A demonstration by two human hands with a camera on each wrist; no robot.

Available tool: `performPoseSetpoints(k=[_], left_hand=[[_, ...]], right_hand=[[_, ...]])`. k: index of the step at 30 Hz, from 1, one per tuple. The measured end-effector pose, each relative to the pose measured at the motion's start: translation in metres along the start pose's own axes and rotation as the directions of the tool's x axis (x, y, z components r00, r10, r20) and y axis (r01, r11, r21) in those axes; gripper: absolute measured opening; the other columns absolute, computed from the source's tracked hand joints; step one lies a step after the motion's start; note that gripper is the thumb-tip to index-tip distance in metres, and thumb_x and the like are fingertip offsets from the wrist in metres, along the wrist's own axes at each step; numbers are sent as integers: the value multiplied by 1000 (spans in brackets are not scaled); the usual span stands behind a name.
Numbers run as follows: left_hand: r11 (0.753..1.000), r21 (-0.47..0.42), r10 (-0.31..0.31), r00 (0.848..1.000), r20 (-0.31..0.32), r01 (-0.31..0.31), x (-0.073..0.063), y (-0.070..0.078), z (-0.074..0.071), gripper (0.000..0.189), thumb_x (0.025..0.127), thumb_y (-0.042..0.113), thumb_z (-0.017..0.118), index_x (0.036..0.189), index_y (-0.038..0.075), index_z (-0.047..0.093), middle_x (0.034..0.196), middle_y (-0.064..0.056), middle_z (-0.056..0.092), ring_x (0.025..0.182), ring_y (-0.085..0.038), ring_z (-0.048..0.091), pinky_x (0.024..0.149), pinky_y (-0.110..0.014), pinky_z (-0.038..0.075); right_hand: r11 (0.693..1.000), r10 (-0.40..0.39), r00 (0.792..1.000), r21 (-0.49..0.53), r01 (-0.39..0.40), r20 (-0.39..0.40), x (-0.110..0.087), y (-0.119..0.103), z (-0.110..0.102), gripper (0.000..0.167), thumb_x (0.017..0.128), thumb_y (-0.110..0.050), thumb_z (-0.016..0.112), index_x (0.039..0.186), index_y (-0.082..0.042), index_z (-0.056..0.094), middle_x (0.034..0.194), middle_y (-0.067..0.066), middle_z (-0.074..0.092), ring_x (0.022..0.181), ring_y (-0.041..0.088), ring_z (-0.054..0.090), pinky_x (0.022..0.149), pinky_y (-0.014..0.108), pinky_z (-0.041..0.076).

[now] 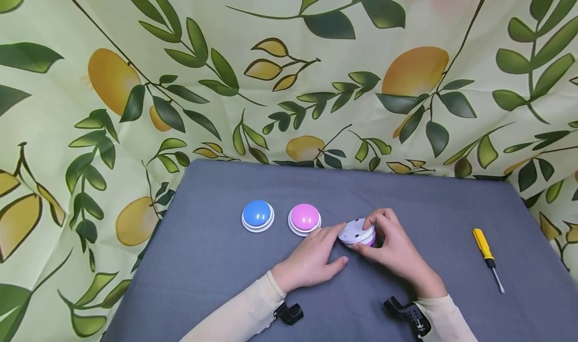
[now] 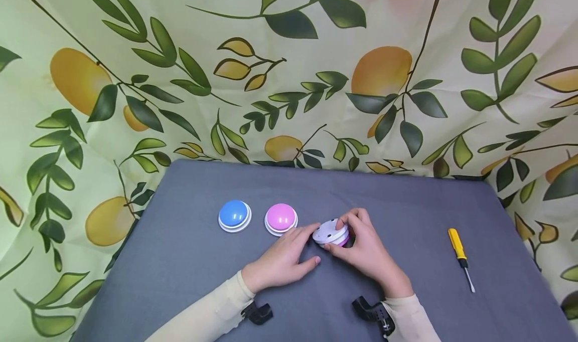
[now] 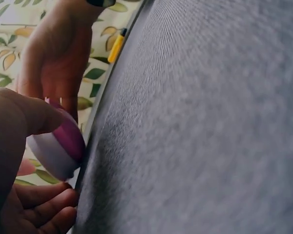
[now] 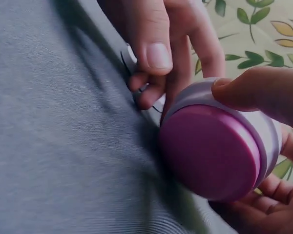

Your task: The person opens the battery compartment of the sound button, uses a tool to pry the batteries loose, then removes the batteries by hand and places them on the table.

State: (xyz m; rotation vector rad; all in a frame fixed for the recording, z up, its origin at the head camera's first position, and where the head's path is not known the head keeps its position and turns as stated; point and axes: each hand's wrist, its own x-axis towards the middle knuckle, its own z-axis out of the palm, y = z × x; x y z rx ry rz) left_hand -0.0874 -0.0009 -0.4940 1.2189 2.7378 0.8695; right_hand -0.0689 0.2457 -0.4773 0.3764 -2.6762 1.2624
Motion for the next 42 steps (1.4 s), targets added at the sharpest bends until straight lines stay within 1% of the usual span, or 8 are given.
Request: performPoseSetpoints(k=[5,11,17,22,25,28,36,42], left_hand=[[1000,-17,19,999,-44,-19,0,0,4,66,103,44,73,154,8,53,148,-7,61,140,-21,56,120,-37,43],[992,-130,-3,999,-43,-2,-2,-2,8,59,102,49,74,144,10,57,146,-4,58,139,-18,54,120,-36,43],[969,-248,-13,999,-36,4,-3,-6,9,45,101,42,77,132,15,58,163,-13,47,154,-26,43,126,-47,36],[957,-291,-1,999,-38,-10,-4,-11,8,33,104,36,77,122,18,56,171,-13,40,159,-28,38,128,-49,34],[942,-333,16,999,-36,-27,-4,-13,10,31,104,31,78,120,18,55,168,-9,43,155,-22,44,125,-41,38],[924,-380,25,999,-36,-37,-5,-12,11,33,102,27,81,120,17,55,164,-7,44,150,-20,48,123,-36,41],[902,-431,-7,998,-62,-20,-5,-11,16,47,95,22,89,126,13,55,153,-11,43,142,-22,51,120,-35,43],[895,-444,0,995,-98,-43,-4,-11,17,60,87,20,95,131,10,56,145,-10,44,138,-22,51,119,-33,43]], right_hand=[[994,-110,994,30,109,7,-7,8,6,54,70,-9,104,96,-23,58,128,4,54,113,19,54,94,16,44],[968,-248,967,40,246,54,-13,15,9,54,69,-6,103,97,-26,61,137,8,61,121,27,59,103,16,37],[952,-302,944,89,292,133,-14,18,8,59,75,9,89,120,-23,69,155,12,59,147,28,52,119,15,32],[950,-308,938,109,293,157,-14,16,9,45,86,-1,83,122,-25,69,157,13,58,155,35,43,125,19,25],[952,-303,943,83,294,135,-15,14,11,35,92,-10,83,120,-27,71,156,13,60,153,37,45,125,20,24],[948,-319,943,22,319,92,-17,14,12,35,89,-11,85,118,-29,75,154,11,62,146,34,49,121,21,27],[885,-445,894,-132,447,41,-18,7,13,28,82,-14,87,109,-20,79,135,7,70,124,27,61,107,34,41],[838,-472,876,-259,481,99,-16,-7,10,16,87,-20,84,102,-14,80,125,2,74,114,24,67,100,40,47]])
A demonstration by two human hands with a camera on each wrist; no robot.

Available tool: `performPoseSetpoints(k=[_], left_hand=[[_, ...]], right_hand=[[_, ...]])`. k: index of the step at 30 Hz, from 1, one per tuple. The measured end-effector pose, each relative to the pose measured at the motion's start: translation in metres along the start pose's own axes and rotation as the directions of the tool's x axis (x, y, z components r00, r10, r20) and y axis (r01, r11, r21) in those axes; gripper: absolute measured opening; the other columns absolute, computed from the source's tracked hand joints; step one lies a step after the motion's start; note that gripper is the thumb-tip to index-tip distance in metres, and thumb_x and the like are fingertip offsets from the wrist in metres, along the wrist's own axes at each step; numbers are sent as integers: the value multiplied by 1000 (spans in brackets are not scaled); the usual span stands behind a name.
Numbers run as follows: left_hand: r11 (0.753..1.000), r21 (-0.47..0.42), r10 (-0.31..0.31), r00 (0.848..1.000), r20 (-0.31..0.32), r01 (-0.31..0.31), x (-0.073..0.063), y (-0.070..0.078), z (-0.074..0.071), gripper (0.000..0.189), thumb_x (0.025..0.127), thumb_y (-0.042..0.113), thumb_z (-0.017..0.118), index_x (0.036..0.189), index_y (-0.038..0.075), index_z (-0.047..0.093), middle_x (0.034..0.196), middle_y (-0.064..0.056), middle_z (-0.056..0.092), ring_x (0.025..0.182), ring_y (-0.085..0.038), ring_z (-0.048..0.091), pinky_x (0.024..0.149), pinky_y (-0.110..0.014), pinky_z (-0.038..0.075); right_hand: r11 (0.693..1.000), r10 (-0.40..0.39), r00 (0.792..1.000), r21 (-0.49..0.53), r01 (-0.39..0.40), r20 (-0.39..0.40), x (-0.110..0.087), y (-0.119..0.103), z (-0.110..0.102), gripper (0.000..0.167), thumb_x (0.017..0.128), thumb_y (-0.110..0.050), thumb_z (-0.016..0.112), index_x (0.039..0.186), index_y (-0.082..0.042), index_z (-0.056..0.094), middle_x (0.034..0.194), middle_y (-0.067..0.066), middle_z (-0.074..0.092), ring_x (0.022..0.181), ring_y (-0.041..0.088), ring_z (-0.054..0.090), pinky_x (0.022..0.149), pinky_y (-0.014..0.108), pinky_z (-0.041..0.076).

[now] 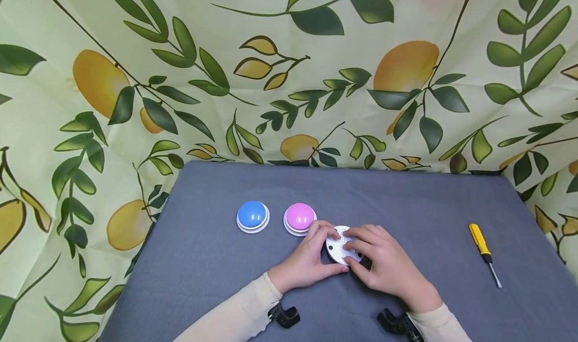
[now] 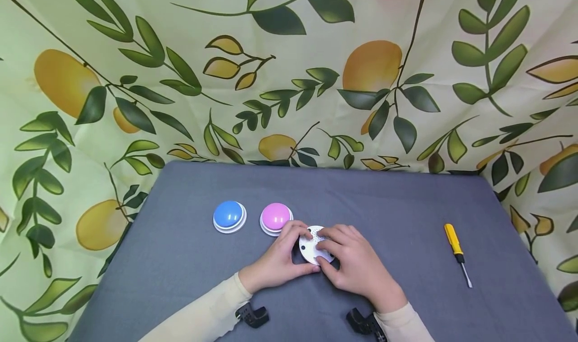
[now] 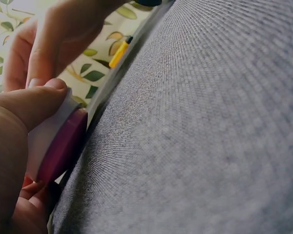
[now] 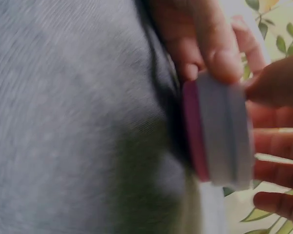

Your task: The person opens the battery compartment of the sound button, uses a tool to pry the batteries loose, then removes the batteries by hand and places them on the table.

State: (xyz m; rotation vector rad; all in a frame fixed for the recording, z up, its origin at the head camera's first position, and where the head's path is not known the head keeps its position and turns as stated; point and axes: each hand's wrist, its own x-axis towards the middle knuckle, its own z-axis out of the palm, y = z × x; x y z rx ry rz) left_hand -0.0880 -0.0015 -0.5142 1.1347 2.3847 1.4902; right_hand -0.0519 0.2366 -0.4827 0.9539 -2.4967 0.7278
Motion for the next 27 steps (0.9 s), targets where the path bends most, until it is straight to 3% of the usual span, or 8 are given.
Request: performPoseSetpoints(k=[8,16,21,27], left_hand=[[1000,5,-2,1000,-19,2,0,2,-1,75,87,23,97,147,9,53,146,-7,45,135,-18,53,117,-31,44],[999,18,-50,999,11,49,1,2,-2,87,89,28,95,158,5,47,154,-9,58,142,-15,55,120,-33,44],[993,34,-110,993,34,109,2,3,-1,98,90,36,93,165,0,41,162,-14,54,149,-20,51,123,-36,42],[993,36,-111,993,28,110,1,4,-1,98,89,33,94,165,-1,42,162,-15,54,150,-23,51,123,-36,41]], right_hand=[[992,-64,997,-109,68,44,6,-10,-9,17,93,-20,80,107,-10,84,120,6,78,109,25,74,90,48,62],[987,-91,996,-131,91,8,8,-16,-9,25,84,-12,86,109,-8,84,117,7,79,105,26,75,83,49,64],[984,-83,996,-158,85,16,7,-20,-9,29,81,-12,87,109,-6,84,116,9,79,104,28,77,83,50,65],[975,-94,995,-201,99,36,9,-26,-8,30,80,-11,85,108,-1,83,113,13,80,102,33,78,81,51,66]])
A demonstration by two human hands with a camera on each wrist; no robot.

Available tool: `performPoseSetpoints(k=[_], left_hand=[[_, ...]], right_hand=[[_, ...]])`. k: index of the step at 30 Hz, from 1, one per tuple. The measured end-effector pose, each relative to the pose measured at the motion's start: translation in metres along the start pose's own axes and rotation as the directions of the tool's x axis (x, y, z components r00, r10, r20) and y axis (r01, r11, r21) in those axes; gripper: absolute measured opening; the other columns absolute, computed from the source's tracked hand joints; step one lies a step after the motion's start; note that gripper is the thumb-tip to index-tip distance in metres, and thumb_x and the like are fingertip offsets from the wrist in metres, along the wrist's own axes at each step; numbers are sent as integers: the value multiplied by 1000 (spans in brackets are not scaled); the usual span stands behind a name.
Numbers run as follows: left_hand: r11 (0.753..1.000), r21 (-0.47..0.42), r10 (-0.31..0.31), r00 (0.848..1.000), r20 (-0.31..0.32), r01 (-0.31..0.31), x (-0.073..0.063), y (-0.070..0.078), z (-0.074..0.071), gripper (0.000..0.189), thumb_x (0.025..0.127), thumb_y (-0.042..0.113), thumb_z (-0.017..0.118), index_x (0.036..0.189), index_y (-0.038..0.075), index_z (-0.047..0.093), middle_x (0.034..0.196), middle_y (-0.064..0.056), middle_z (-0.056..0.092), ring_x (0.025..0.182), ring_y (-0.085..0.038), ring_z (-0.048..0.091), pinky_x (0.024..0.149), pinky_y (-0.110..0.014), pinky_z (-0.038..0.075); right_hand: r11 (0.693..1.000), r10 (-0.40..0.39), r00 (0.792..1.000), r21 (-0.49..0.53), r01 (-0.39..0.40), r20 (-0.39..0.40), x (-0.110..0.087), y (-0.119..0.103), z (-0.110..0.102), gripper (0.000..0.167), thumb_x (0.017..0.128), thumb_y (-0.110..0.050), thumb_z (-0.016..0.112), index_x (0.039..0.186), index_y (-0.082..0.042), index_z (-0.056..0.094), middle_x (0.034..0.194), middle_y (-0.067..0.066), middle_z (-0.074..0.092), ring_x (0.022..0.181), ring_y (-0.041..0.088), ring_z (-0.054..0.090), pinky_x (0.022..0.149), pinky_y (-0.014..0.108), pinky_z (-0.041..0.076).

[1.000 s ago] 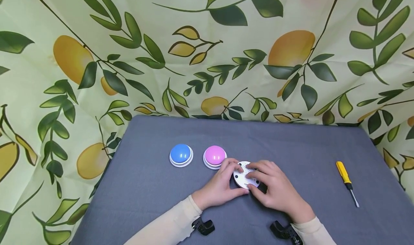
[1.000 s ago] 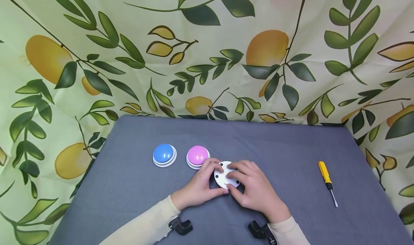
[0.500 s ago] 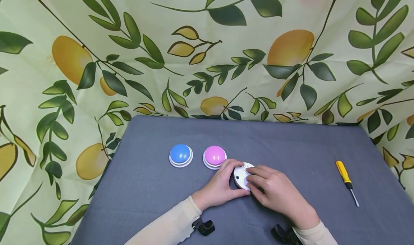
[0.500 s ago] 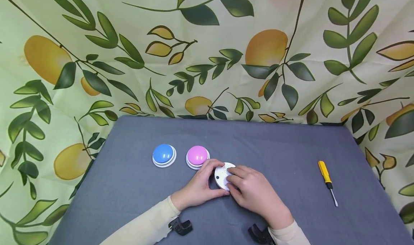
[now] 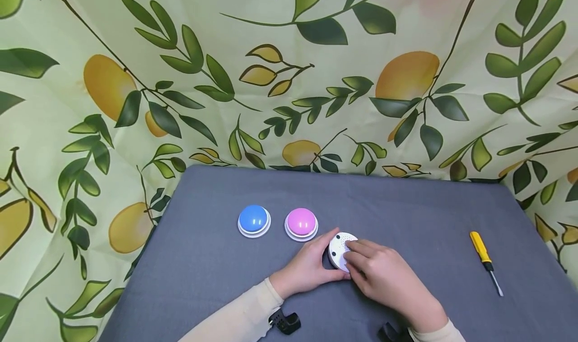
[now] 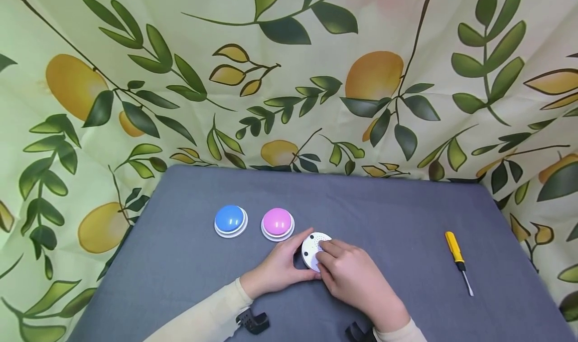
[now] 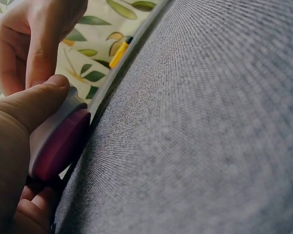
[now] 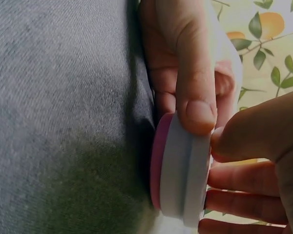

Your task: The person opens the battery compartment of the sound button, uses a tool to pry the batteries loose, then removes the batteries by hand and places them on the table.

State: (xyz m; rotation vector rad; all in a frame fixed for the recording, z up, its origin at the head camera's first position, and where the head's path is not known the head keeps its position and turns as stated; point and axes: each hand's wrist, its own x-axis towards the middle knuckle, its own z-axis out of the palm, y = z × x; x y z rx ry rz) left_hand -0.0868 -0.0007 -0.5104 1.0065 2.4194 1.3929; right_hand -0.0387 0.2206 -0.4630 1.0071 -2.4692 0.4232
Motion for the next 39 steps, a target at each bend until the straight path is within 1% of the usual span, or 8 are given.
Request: performPoseSetpoints(k=[4,10,14,24,28,39], left_hand=[[1000,3,9,1000,-1,-9,0,1,0,97,89,30,94,164,-2,42,162,-16,54,150,-23,51,123,-36,41],[1000,8,21,1000,6,-21,0,2,-1,95,89,27,94,164,-2,43,161,-15,55,150,-22,51,123,-35,40],[1000,-5,24,1000,12,-24,0,1,-1,95,89,27,93,164,-1,43,162,-15,54,150,-21,51,124,-34,40],[999,-10,36,999,13,-36,0,-3,1,95,90,30,93,165,-1,42,162,-16,54,150,-22,50,124,-35,39],[999,-7,33,999,5,-33,-1,-3,-1,95,90,29,93,165,-1,42,162,-16,54,150,-22,50,124,-35,39],[998,34,59,998,18,-59,-1,-1,-1,94,90,29,93,164,-2,43,162,-16,54,151,-22,50,124,-33,39]], right_hand=[[999,-14,1000,-38,15,15,1,-4,-1,30,78,-11,85,105,0,81,111,14,80,101,32,78,79,49,66],[996,-34,999,-87,36,30,4,-10,-1,21,77,-11,86,94,-5,75,109,14,79,100,31,78,76,47,66],[994,-33,999,-106,38,43,5,-13,-2,22,77,-11,88,89,-7,69,107,15,79,100,31,79,75,46,66],[993,-25,998,-118,32,53,3,-14,-3,24,76,-12,91,91,-6,73,108,15,79,100,30,79,73,47,66],[992,-29,998,-117,36,59,5,-14,-2,23,76,-13,91,88,-7,73,108,15,79,99,30,79,70,46,66],[992,-32,999,-118,36,39,4,-14,-3,20,77,-13,88,90,-6,74,108,15,80,97,30,80,69,47,66]])
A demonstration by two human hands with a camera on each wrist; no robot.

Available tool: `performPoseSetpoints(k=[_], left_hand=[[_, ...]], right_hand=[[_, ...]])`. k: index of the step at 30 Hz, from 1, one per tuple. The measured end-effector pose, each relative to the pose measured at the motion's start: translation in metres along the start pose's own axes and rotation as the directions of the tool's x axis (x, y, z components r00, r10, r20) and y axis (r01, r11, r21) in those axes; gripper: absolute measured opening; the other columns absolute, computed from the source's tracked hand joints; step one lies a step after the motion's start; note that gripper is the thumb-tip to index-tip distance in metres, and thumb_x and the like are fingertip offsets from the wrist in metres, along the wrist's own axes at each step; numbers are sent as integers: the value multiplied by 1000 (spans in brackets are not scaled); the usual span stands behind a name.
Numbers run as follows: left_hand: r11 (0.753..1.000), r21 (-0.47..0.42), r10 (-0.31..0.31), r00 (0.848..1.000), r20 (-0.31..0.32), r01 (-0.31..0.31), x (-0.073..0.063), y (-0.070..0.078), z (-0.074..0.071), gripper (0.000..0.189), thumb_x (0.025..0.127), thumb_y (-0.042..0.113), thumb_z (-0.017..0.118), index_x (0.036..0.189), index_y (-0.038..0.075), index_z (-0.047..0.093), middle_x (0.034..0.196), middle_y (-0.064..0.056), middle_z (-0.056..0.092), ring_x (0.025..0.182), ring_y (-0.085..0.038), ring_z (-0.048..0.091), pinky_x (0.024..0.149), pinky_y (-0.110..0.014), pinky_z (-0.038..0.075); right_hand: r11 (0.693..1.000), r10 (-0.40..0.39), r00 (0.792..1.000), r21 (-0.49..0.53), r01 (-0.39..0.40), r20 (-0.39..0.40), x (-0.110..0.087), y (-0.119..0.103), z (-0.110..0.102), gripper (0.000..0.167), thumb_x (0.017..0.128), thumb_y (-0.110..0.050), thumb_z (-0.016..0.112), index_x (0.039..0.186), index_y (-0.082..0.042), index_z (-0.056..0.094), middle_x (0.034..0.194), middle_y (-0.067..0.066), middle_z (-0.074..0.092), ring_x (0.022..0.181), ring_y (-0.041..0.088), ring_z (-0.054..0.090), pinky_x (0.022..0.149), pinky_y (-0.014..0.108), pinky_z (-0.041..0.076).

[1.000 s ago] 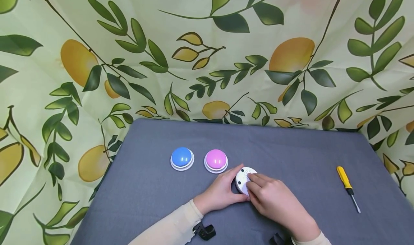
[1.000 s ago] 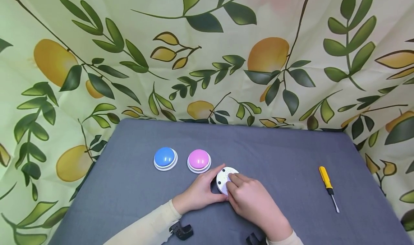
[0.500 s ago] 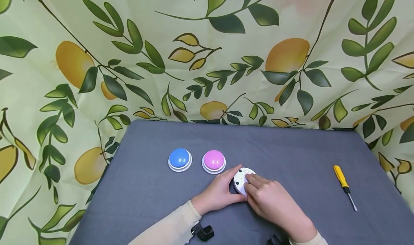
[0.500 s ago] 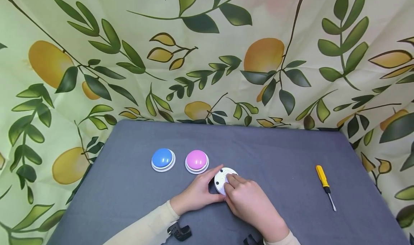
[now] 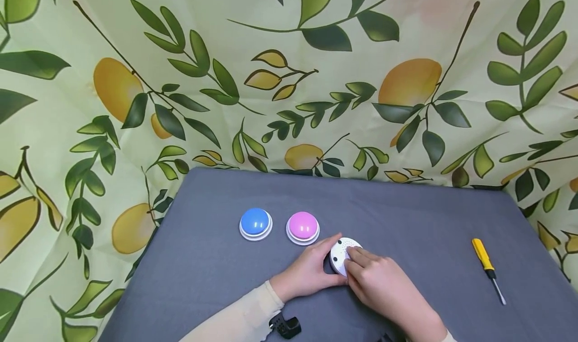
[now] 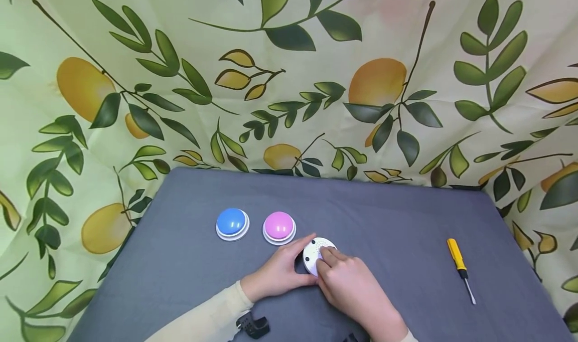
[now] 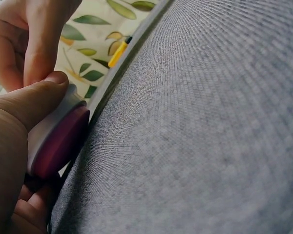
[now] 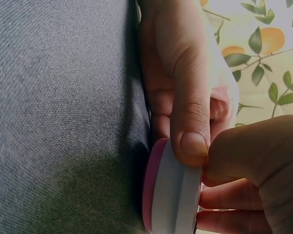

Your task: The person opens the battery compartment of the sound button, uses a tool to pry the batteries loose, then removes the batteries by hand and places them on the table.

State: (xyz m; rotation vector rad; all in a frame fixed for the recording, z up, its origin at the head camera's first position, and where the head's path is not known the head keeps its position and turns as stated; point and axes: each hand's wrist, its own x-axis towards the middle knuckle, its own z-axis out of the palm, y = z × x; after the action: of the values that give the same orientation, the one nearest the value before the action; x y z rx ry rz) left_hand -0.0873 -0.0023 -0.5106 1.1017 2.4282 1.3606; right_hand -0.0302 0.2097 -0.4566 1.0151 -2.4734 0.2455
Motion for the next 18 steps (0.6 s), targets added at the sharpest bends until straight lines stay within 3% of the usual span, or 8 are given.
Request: performPoseSetpoints(k=[18], left_hand=[[1000,-30,-1,1000,-9,0,1,-3,1,93,91,29,92,164,-2,43,161,-15,55,150,-21,51,124,-33,39]], right_hand=[[998,2,999,66,0,-33,-2,7,4,18,78,-10,83,94,-6,75,109,12,80,97,28,80,64,46,65]])
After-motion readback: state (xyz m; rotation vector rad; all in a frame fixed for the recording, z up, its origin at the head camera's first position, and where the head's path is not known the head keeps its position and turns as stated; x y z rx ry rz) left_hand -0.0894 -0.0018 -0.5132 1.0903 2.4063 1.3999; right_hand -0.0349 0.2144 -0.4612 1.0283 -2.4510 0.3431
